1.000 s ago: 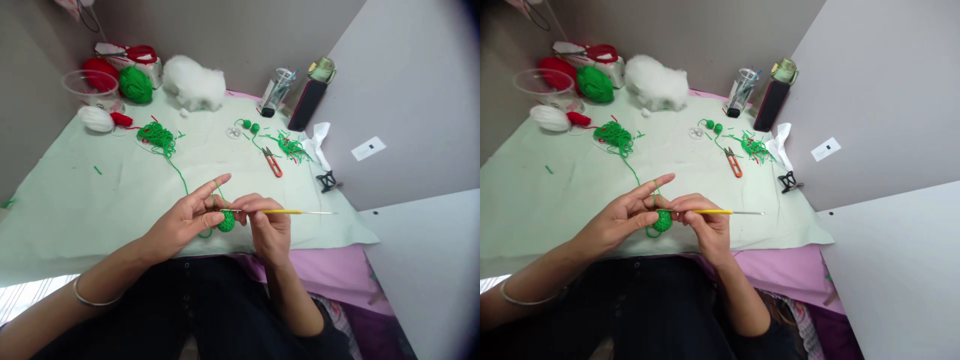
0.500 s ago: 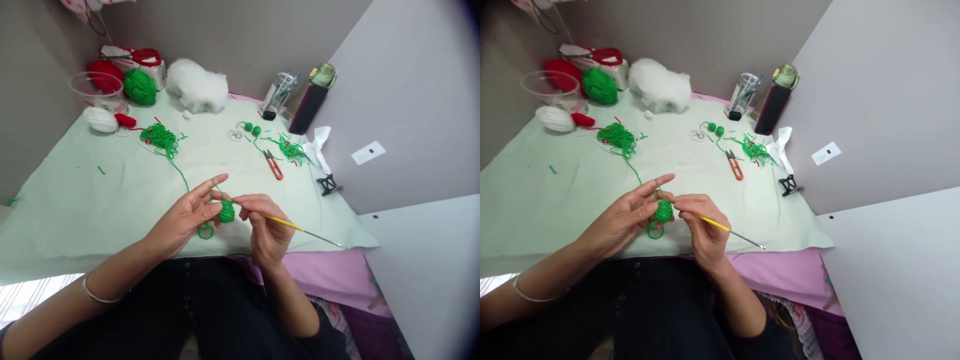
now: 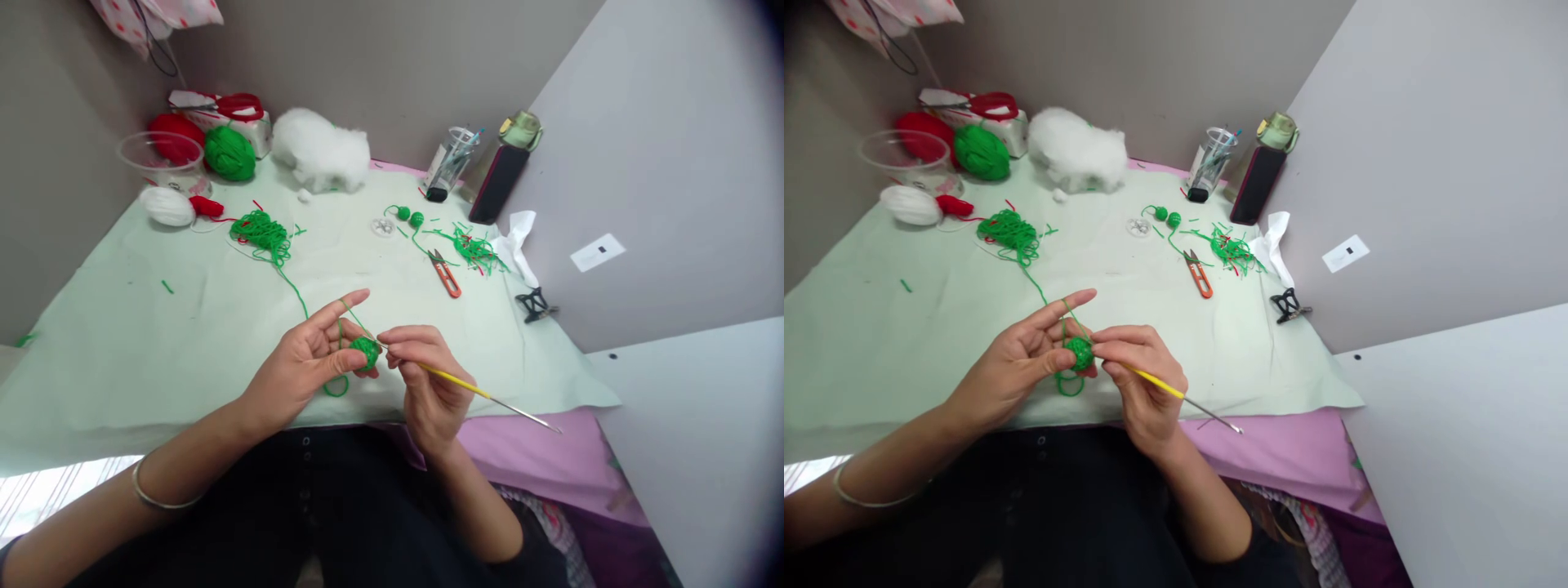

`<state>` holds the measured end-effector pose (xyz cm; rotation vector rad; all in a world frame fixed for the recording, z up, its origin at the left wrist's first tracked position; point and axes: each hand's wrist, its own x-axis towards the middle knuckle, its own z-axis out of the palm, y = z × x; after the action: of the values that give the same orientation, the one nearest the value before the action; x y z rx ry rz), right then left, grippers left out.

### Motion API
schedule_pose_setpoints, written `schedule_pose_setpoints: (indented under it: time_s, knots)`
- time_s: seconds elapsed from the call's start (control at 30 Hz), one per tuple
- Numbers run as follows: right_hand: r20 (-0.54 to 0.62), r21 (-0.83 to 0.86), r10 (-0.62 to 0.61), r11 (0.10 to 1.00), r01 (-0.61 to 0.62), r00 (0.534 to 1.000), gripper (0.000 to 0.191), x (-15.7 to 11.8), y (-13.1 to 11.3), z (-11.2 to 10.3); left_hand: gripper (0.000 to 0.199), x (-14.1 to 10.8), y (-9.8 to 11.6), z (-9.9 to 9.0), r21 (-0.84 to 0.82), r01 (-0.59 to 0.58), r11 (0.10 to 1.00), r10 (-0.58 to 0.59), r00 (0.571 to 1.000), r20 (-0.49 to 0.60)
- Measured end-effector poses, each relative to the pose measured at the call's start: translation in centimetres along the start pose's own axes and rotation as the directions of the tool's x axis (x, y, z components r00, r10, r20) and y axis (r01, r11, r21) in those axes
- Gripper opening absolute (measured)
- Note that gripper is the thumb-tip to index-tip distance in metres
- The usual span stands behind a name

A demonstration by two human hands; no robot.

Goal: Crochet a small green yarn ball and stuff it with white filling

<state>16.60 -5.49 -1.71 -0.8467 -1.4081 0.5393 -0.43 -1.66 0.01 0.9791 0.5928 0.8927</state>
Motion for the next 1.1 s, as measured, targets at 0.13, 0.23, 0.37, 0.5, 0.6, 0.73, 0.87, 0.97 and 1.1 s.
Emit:
schedule_pose_setpoints:
  time_s: [0.13,0.23,0.37,0.5,0.6,0.73,0.87,0.97,1.1]
  knots:
    - [-0.018,-0.026,-0.062,0.998,0.062,0.998,0.024,0.17,-0.11,0.14,0.070,-0.19,-0.03,0.08,-0.027,0.072,0.997,-0.071,0.997,0.033]
    - [-0.040,-0.058,-0.129,0.990,0.127,0.991,0.028,0.50,-0.14,0.28,0.065,-0.49,0.14,0.43,-0.051,0.137,0.989,-0.134,0.989,0.059]
    - [-0.033,-0.111,-0.087,0.990,0.083,0.996,0.028,0.84,-0.27,0.14,0.057,-0.60,0.29,0.73,-0.108,0.153,0.982,-0.150,0.988,0.039]
    - [-0.005,-0.024,-0.031,0.999,0.031,0.999,0.024,0.96,-0.27,-0.12,0.064,-0.41,0.19,0.48,-0.133,0.111,0.985,-0.108,0.994,0.027]
    - [-0.025,0.057,0.009,0.998,-0.008,1.000,0.019,0.93,-0.08,-0.15,0.071,-0.34,0.12,0.17,-0.121,0.088,0.989,-0.084,0.996,0.032]
    - [0.017,0.039,0.063,0.997,-0.064,0.998,0.017,0.82,0.04,-0.15,0.073,-0.26,0.03,-0.11,-0.088,0.054,0.995,-0.053,0.998,0.025]
    - [0.103,-0.003,0.052,0.999,-0.052,0.993,0.022,0.62,-0.01,-0.11,0.080,-0.16,0.01,-0.25,-0.021,0.037,0.999,-0.036,0.998,0.043]
    - [0.067,-0.038,0.050,0.998,-0.048,0.996,0.021,0.59,-0.02,0.04,0.093,-0.17,0.18,-0.17,0.077,0.052,0.996,-0.051,0.999,-0.016]
    - [-0.007,0.027,0.117,0.993,-0.117,0.993,0.015,0.79,0.01,0.31,0.094,-0.23,0.39,0.10,0.162,0.022,0.986,-0.002,0.993,-0.120]
